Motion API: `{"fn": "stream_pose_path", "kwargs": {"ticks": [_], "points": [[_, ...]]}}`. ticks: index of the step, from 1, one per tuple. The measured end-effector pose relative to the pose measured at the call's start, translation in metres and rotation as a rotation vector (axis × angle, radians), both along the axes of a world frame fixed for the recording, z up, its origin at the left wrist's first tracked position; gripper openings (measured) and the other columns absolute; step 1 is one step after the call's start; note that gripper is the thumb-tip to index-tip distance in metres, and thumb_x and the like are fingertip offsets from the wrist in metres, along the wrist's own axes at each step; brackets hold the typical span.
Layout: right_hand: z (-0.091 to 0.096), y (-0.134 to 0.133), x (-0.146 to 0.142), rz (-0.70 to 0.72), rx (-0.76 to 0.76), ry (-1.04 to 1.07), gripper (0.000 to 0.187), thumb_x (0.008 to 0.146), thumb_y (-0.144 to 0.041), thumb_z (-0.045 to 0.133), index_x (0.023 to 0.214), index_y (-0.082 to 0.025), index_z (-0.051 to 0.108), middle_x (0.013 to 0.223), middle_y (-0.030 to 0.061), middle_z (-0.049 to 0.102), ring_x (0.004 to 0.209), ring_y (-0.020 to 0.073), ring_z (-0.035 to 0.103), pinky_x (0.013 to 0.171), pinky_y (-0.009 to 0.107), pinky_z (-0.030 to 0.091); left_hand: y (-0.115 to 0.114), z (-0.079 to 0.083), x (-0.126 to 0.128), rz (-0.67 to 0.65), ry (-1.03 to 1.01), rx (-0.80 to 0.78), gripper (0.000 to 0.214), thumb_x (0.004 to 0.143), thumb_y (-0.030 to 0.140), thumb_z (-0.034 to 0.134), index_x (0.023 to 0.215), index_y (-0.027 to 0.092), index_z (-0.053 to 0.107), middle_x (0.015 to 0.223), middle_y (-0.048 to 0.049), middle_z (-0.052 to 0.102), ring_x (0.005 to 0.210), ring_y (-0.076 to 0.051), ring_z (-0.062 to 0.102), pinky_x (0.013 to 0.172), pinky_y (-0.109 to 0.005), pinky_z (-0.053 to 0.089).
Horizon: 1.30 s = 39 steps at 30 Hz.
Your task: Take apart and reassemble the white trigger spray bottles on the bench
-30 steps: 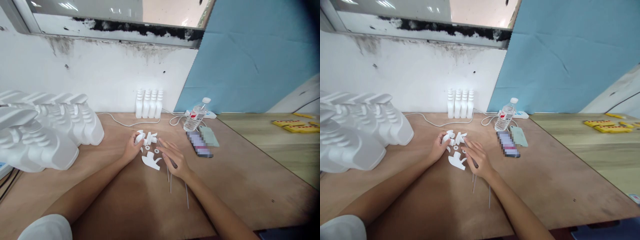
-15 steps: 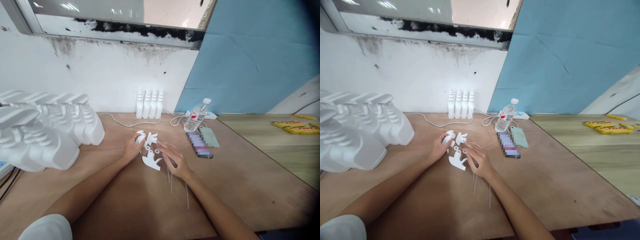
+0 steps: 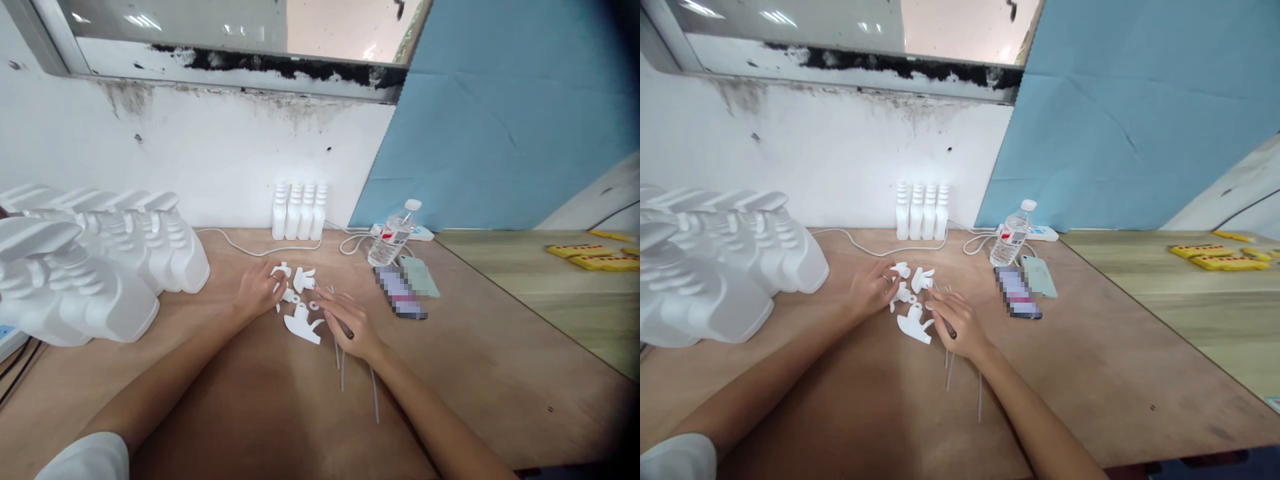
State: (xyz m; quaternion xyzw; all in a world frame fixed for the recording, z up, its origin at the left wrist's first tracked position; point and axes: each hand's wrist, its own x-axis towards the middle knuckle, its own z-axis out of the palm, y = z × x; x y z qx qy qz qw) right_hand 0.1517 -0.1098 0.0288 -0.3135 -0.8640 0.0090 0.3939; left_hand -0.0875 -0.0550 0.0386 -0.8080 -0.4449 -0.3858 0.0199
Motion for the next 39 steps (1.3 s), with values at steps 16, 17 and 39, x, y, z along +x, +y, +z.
{"fn": "stream_pose_path", "kwargs": {"ticks": [16, 17, 39], "points": [[0.001, -0.001, -0.005, 0.020, 0.003, 0.021, 0.032, 0.085, -0.009, 0.047, 0.111, -0.021, 0.062, 0.125, 0.0121, 0.063, 0.108, 0.0240, 0.064, 0.090, 0.044, 0.050, -0.010, 0.130, -0.129, 0.728, -0.002, 0.208, 0.027, 0.083, 0.023, 0.054, 0.102, 0.010, 0.068, 0.111, -0.0117, 0.064, 0.103, -0.027, 0.050, 0.093, -0.042, 0.040], [0.002, -0.002, -0.005, 0.020, 0.003, 0.023, 0.033, 0.086, -0.010, 0.046, 0.112, -0.022, 0.062, 0.127, 0.0120, 0.061, 0.108, 0.0238, 0.064, 0.090, 0.043, 0.051, -0.012, 0.132, -0.127, 0.702, -0.033, 0.199, 0.024, 0.083, 0.021, 0.054, 0.099, 0.010, 0.068, 0.108, -0.0097, 0.065, 0.096, -0.023, 0.053, 0.091, -0.038, 0.041], [0.007, -0.008, -0.017, 0.574, -0.999, 0.526, 0.080, 0.071, -0.085, 0.035, 0.110, -0.018, 0.056, 0.075, 0.0077, 0.059, 0.063, 0.0185, 0.054, 0.055, 0.032, 0.047, -0.068, 0.097, 0.014, -0.501, -0.903, -1.007, 0.027, 0.070, 0.037, 0.074, 0.083, 0.014, 0.068, 0.065, -0.0034, 0.063, 0.046, -0.010, 0.052, 0.043, -0.022, 0.041]]}}
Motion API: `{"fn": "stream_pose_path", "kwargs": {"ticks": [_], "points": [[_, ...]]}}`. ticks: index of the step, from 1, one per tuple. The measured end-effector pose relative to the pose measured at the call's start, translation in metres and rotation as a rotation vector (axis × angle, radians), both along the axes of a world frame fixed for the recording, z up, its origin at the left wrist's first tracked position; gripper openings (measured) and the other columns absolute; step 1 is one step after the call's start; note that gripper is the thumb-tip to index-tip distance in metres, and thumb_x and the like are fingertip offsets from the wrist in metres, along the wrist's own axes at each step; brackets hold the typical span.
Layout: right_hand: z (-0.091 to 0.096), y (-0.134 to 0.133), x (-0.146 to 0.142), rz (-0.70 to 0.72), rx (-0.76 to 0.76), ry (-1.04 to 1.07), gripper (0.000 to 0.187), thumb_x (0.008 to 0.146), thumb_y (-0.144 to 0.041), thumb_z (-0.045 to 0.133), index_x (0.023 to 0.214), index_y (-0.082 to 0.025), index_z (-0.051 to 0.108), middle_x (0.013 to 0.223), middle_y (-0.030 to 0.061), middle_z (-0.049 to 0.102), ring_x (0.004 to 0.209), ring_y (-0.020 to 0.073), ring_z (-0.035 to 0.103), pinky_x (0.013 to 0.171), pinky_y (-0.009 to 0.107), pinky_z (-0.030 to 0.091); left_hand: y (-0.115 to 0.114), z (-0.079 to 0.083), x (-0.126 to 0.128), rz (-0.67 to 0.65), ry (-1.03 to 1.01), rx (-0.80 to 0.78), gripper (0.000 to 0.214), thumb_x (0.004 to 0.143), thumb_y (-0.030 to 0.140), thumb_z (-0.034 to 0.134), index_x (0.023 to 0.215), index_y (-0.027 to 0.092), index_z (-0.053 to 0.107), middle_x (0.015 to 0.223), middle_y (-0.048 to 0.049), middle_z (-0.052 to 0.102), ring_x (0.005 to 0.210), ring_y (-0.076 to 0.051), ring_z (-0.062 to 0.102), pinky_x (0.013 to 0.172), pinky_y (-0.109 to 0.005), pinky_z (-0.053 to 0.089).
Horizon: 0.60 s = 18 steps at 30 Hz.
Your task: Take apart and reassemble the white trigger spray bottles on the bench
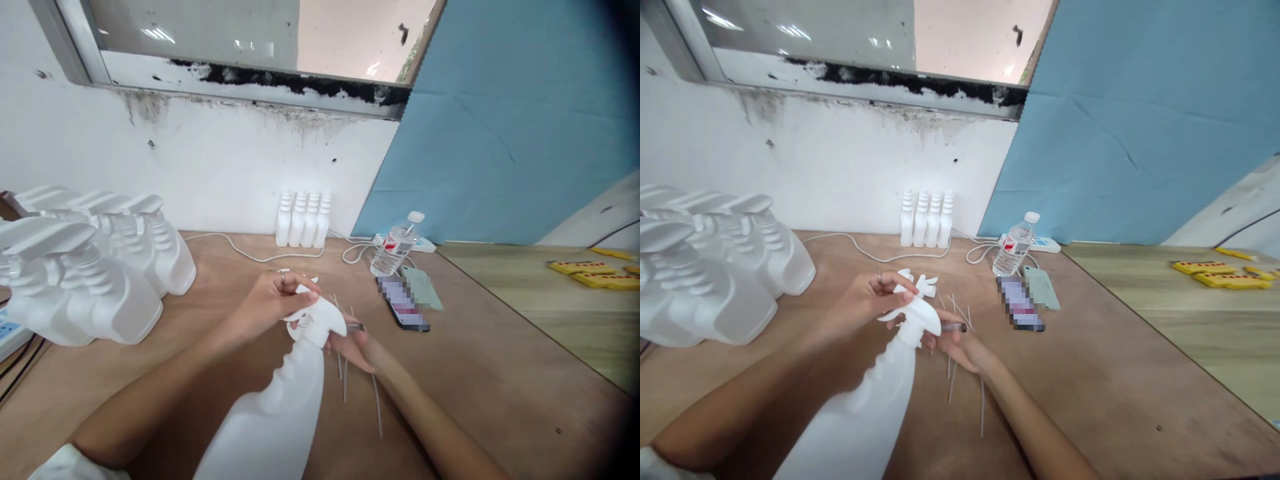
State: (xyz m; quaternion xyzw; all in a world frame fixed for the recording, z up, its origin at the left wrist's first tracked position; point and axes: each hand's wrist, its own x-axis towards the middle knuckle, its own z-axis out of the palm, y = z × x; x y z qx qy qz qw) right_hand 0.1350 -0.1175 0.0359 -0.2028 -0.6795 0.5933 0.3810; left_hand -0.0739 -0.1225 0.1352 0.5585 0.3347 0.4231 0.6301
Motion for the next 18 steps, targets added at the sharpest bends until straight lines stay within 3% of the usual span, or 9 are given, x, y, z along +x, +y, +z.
{"fn": "stream_pose_path", "kwargs": {"ticks": [3, 5, 8, 10, 12, 15, 18], "points": [[0.002, -0.006, -0.003, 0.001, 0.027, -0.066, 0.086, 0.063, -0.088, 0.041, 0.105, -0.017, 0.062, 0.078, 0.0106, 0.064, 0.071, 0.0224, 0.061, 0.057, 0.034, 0.049, -0.002, -0.016, 0.011, 0.005, 0.026, 0.008, 0.029, 0.072, 0.040, 0.073, 0.085, 0.014, 0.067, 0.069, -0.0043, 0.063, 0.050, -0.011, 0.054, 0.044, -0.021, 0.042], [0.003, -0.009, -0.006, -0.032, -0.031, -0.030, 0.079, 0.060, -0.084, 0.053, 0.097, -0.016, 0.066, 0.079, 0.0107, 0.067, 0.075, 0.0237, 0.063, 0.060, 0.034, 0.050, -0.001, -0.024, 0.014, -0.003, 0.096, 0.040, 0.030, 0.074, 0.041, 0.071, 0.087, 0.015, 0.067, 0.070, -0.0039, 0.063, 0.052, -0.012, 0.056, 0.047, -0.022, 0.043], [0.002, -0.012, -0.009, -0.072, -0.326, 0.083, 0.052, 0.059, -0.058, 0.078, 0.090, -0.017, 0.067, 0.081, 0.0065, 0.069, 0.072, 0.0191, 0.063, 0.064, 0.029, 0.051, 0.002, -0.032, 0.015, -0.018, 0.298, 0.157, 0.031, 0.080, 0.042, 0.063, 0.100, 0.018, 0.065, 0.070, -0.0021, 0.064, 0.059, -0.014, 0.059, 0.054, -0.024, 0.045], [0.002, -0.012, -0.010, -0.106, -0.524, 0.149, 0.041, 0.059, -0.043, 0.083, 0.087, -0.017, 0.067, 0.082, 0.0045, 0.070, 0.069, 0.0163, 0.062, 0.065, 0.027, 0.051, 0.004, -0.034, 0.014, 0.030, 0.423, 0.250, 0.038, 0.081, 0.042, 0.060, 0.114, 0.022, 0.059, 0.081, -0.0025, 0.065, 0.066, -0.015, 0.060, 0.059, -0.025, 0.046], [0.004, -0.009, -0.008, -0.166, -0.633, 0.224, 0.039, 0.060, -0.040, 0.082, 0.088, -0.017, 0.068, 0.081, 0.0039, 0.071, 0.068, 0.0167, 0.063, 0.067, 0.028, 0.051, 0.005, -0.033, 0.013, 0.096, 0.492, 0.299, 0.047, 0.080, 0.045, 0.061, 0.120, 0.023, 0.053, 0.099, -0.0046, 0.064, 0.073, -0.015, 0.060, 0.063, -0.026, 0.046], [0.009, -0.002, -0.002, -0.308, -0.652, 0.343, 0.037, 0.061, -0.041, 0.080, 0.089, -0.018, 0.068, 0.078, 0.0021, 0.072, 0.069, 0.0182, 0.065, 0.072, 0.030, 0.052, 0.006, -0.027, 0.010, 0.100, 0.570, 0.290, 0.048, 0.080, 0.052, 0.059, 0.114, 0.020, 0.051, 0.098, -0.0055, 0.063, 0.076, -0.016, 0.059, 0.064, -0.027, 0.045], [0.016, 0.006, 0.004, -0.449, -0.625, 0.450, 0.033, 0.063, -0.042, 0.079, 0.084, -0.019, 0.068, 0.074, -0.0007, 0.071, 0.067, 0.0167, 0.064, 0.074, 0.029, 0.053, 0.009, -0.021, 0.003, -0.010, 0.642, 0.226, 0.049, 0.080, 0.060, 0.055, 0.108, 0.020, 0.052, 0.090, -0.0040, 0.064, 0.078, -0.018, 0.059, 0.066, -0.028, 0.043]]}}
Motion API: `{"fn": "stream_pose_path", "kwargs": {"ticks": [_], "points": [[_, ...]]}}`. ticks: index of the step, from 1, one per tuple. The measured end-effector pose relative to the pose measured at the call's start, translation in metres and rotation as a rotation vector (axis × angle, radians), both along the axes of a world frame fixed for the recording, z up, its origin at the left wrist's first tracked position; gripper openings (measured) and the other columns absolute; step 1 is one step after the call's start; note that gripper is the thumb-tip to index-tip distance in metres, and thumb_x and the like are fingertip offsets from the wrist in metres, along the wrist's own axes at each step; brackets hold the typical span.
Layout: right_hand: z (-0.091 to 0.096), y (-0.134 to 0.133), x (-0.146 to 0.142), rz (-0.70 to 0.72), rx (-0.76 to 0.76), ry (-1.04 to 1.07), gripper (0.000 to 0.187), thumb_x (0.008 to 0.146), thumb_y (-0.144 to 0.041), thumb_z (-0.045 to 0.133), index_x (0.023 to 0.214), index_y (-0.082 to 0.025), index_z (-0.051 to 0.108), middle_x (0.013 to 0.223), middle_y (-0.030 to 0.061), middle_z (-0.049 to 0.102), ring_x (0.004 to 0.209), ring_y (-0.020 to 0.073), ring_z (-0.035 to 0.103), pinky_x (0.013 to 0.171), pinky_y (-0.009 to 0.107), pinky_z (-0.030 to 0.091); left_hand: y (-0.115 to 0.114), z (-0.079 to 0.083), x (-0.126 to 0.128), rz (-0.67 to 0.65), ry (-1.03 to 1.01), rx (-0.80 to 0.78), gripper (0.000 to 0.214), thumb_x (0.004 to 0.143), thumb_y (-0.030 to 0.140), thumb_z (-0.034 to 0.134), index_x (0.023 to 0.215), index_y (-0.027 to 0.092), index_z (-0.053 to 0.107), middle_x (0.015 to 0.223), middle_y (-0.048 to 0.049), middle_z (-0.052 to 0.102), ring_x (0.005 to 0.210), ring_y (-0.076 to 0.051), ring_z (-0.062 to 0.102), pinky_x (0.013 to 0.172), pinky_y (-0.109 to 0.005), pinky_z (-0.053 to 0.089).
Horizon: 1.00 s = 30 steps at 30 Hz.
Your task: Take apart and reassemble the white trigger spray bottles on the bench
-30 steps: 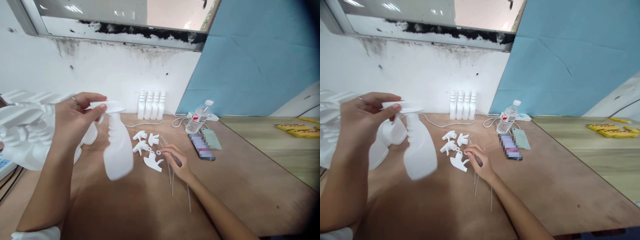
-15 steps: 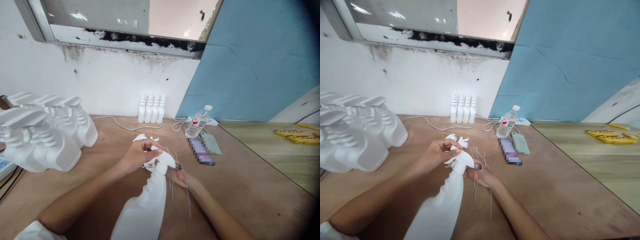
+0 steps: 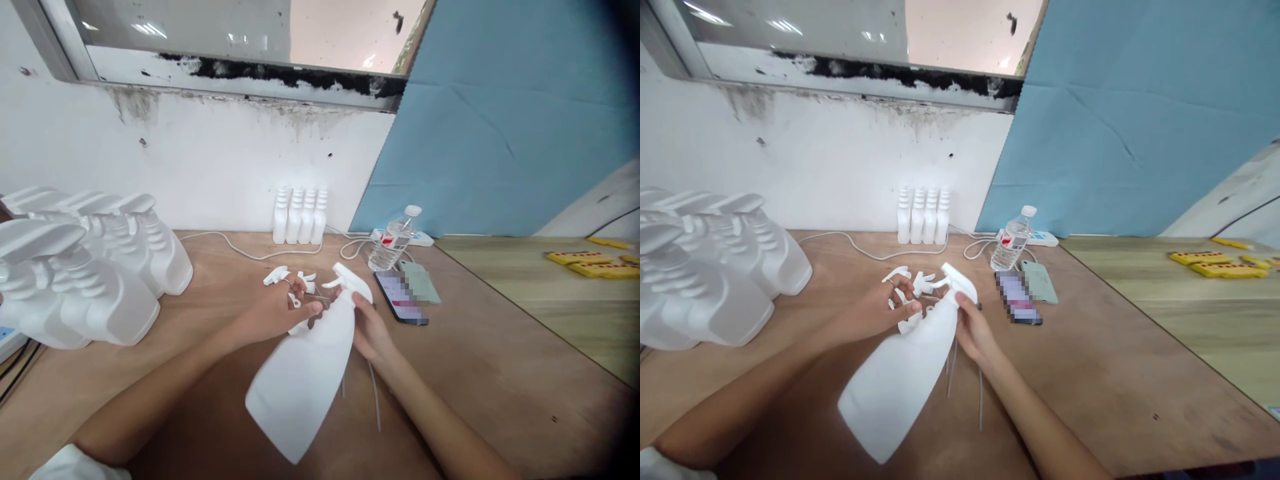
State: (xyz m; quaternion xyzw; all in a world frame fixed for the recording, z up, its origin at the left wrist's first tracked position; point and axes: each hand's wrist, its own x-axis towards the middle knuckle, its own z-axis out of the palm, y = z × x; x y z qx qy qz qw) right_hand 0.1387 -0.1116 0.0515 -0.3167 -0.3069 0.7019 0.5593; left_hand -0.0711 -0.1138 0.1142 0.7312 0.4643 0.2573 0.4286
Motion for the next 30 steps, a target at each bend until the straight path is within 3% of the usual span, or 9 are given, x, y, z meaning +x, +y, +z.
{"fn": "stream_pose_path", "kwargs": {"ticks": [3, 6, 9, 12, 19, 25, 30], "points": [[0.003, 0.005, 0.003, -0.092, -0.004, 0.036, 0.032, 0.065, -0.044, 0.078, 0.083, -0.019, 0.068, 0.070, -0.0014, 0.070, 0.069, 0.0173, 0.065, 0.076, 0.030, 0.053, 0.004, 0.005, -0.009, -0.188, 0.030, -0.155, 0.050, 0.081, 0.065, 0.049, 0.104, 0.022, 0.057, 0.100, -0.0044, 0.063, 0.088, -0.020, 0.060, 0.070, -0.028, 0.043], [0.004, 0.007, 0.004, -0.122, -0.012, 0.034, 0.031, 0.066, -0.043, 0.076, 0.085, -0.019, 0.068, 0.070, -0.0013, 0.070, 0.072, 0.0188, 0.067, 0.079, 0.031, 0.053, 0.008, 0.009, -0.015, -0.338, 0.047, -0.277, 0.051, 0.076, 0.064, 0.058, 0.108, 0.025, 0.060, 0.105, -0.0035, 0.062, 0.094, -0.021, 0.058, 0.071, -0.025, 0.041], [0.004, 0.006, 0.003, -0.141, -0.019, 0.039, 0.029, 0.065, -0.039, 0.078, 0.084, -0.018, 0.068, 0.071, -0.0020, 0.070, 0.069, 0.0171, 0.066, 0.077, 0.030, 0.053, 0.008, 0.010, -0.015, -0.321, 0.122, -0.287, 0.063, 0.066, 0.064, 0.068, 0.116, 0.026, 0.058, 0.098, -0.0019, 0.061, 0.087, -0.020, 0.057, 0.064, -0.024, 0.037], [0.002, 0.007, 0.003, -0.170, -0.033, 0.034, 0.030, 0.065, -0.040, 0.079, 0.084, -0.019, 0.068, 0.074, -0.0024, 0.070, 0.066, 0.0143, 0.064, 0.071, 0.027, 0.054, 0.007, 0.011, -0.012, -0.272, 0.223, -0.257, 0.069, 0.064, 0.069, 0.066, 0.118, 0.028, 0.057, 0.084, 0.0004, 0.058, 0.076, -0.018, 0.054, 0.059, -0.024, 0.033], [-0.004, 0.010, 0.003, -0.211, -0.065, -0.013, 0.029, 0.059, -0.035, 0.085, 0.075, -0.018, 0.068, 0.071, -0.0021, 0.070, 0.064, 0.0134, 0.062, 0.064, 0.025, 0.053, 0.007, 0.014, -0.014, -0.295, 0.187, -0.253, 0.053, 0.066, 0.062, 0.069, 0.103, 0.025, 0.060, 0.070, 0.0029, 0.046, 0.064, -0.013, 0.045, 0.054, -0.023, 0.027], [-0.010, 0.010, 0.002, -0.184, -0.051, -0.009, 0.031, 0.058, -0.037, 0.085, 0.077, -0.018, 0.070, 0.074, -0.0007, 0.070, 0.068, 0.0139, 0.061, 0.067, 0.025, 0.053, 0.011, 0.012, -0.018, -0.329, 0.072, -0.277, 0.045, 0.063, 0.054, 0.074, 0.093, 0.022, 0.062, 0.078, 0.0012, 0.053, 0.069, -0.014, 0.048, 0.058, -0.023, 0.031], [-0.003, 0.006, 0.005, -0.110, 0.031, 0.058, 0.032, 0.061, -0.039, 0.082, 0.084, -0.020, 0.070, 0.083, -0.0007, 0.071, 0.073, 0.0170, 0.063, 0.075, 0.030, 0.054, 0.017, 0.009, -0.019, -0.321, -0.106, -0.412, 0.038, 0.071, 0.052, 0.070, 0.094, 0.021, 0.065, 0.092, -0.0006, 0.060, 0.084, -0.016, 0.055, 0.070, -0.023, 0.039]]}}
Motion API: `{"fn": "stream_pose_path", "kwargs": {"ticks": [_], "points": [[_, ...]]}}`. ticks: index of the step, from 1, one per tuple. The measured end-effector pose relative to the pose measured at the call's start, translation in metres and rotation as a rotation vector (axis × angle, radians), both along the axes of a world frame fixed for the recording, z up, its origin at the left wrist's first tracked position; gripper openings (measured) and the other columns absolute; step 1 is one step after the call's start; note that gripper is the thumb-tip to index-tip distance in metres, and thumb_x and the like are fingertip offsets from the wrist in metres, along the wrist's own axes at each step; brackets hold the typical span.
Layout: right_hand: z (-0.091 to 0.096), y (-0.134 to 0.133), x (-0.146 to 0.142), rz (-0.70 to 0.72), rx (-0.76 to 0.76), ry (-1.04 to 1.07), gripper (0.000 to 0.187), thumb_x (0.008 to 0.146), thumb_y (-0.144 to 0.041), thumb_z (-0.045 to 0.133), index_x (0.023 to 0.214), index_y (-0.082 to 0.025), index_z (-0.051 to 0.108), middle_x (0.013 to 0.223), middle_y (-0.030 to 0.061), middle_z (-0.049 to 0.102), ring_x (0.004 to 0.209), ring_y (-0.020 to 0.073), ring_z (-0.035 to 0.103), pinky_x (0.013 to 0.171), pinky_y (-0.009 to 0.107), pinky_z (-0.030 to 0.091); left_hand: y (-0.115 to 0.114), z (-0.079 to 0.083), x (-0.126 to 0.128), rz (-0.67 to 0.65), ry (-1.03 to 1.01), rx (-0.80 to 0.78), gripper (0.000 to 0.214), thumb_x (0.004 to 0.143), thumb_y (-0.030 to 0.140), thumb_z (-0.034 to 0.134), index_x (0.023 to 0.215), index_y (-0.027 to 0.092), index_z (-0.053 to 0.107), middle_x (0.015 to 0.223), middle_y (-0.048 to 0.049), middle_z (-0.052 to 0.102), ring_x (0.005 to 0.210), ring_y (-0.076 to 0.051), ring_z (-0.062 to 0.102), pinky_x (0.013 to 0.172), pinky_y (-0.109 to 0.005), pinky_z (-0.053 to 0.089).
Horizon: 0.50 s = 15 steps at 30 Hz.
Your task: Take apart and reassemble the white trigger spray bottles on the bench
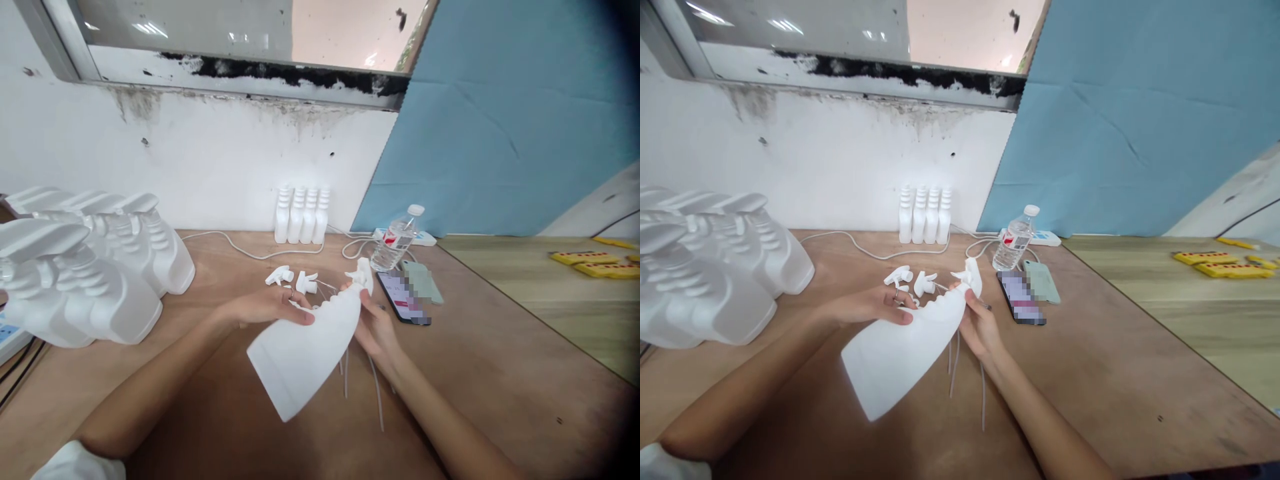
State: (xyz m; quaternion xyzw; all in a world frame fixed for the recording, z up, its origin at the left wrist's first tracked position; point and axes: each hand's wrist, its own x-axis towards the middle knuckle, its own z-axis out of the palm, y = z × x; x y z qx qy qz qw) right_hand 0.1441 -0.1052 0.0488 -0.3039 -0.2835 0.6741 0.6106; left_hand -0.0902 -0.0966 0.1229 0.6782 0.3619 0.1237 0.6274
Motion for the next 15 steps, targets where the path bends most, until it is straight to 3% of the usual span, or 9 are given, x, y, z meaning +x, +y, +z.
{"fn": "stream_pose_path", "kwargs": {"ticks": [4, 10, 15], "points": [[0.0066, -0.0025, 0.0001, 0.009, 0.063, 0.046, 0.026, 0.066, -0.034, 0.077, 0.088, -0.023, 0.068, 0.090, -0.0012, 0.071, 0.077, 0.0172, 0.065, 0.077, 0.030, 0.054, 0.0021, -0.0012, 0.0008, 0.020, -0.032, -0.063, 0.041, 0.071, 0.054, 0.070, 0.097, 0.022, 0.065, 0.093, -0.0012, 0.062, 0.082, -0.016, 0.057, 0.070, -0.025, 0.041], [0.0021, 0.0026, -0.0005, 0.003, -0.077, 0.016, 0.026, 0.063, -0.035, 0.080, 0.081, -0.022, 0.067, 0.079, -0.0008, 0.073, 0.073, 0.0190, 0.067, 0.074, 0.032, 0.055, 0.0009, -0.0020, 0.0011, 0.036, 0.020, 0.062, 0.042, 0.070, 0.056, 0.070, 0.095, 0.022, 0.065, 0.091, -0.0011, 0.059, 0.083, -0.016, 0.055, 0.071, -0.025, 0.040], [0.0070, 0.0018, 0.0034, 0.017, -0.029, 0.070, 0.030, 0.063, -0.031, 0.078, 0.089, -0.022, 0.068, 0.088, 0.0011, 0.074, 0.085, 0.0215, 0.068, 0.084, 0.035, 0.054, 0.0001, -0.0001, 0.0006, 0.040, -0.039, -0.064, 0.044, 0.069, 0.054, 0.071, 0.098, 0.020, 0.064, 0.094, -0.0035, 0.061, 0.083, -0.017, 0.058, 0.071, -0.026, 0.043]]}}
